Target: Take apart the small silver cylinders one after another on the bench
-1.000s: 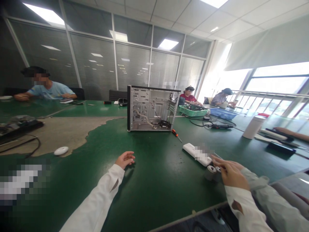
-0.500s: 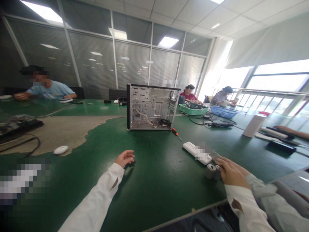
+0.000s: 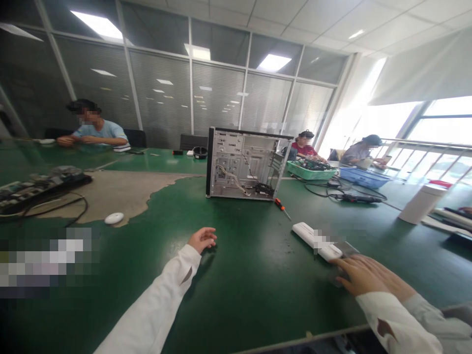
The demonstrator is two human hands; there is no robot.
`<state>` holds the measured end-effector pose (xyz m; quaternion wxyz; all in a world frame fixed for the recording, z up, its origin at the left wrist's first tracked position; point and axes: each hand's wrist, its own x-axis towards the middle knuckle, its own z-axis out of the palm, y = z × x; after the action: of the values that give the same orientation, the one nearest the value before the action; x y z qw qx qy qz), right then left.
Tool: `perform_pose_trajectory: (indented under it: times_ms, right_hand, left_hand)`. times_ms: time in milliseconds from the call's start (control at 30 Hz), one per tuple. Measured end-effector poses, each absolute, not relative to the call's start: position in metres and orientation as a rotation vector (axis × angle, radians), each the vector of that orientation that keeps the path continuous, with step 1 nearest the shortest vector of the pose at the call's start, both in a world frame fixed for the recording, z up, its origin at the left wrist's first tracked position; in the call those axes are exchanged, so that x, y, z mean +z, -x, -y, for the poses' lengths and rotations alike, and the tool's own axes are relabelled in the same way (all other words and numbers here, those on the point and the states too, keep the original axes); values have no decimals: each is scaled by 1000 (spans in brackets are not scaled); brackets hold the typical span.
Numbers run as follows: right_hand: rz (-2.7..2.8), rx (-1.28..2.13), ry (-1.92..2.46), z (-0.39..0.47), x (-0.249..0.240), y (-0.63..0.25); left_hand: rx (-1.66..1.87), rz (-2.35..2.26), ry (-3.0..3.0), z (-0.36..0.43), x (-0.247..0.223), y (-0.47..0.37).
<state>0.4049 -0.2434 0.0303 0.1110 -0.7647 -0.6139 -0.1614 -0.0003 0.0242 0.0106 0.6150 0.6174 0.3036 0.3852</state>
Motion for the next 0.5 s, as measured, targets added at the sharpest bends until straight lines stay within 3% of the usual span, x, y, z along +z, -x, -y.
perform_pose_trajectory:
  times_ms: [100,233,500]
  right_hand:
    - [1929,-234,2259,241,33,-412]
    - [1931,-290,2195,225,33,-393]
    - [2108,-122,1825,130,50,-251]
  left_hand:
    - [871,-699,-1411,-23,12,1]
    - [871,-705,-1392,-23,10,0]
    - [866,-714,-1369,-20,14,0]
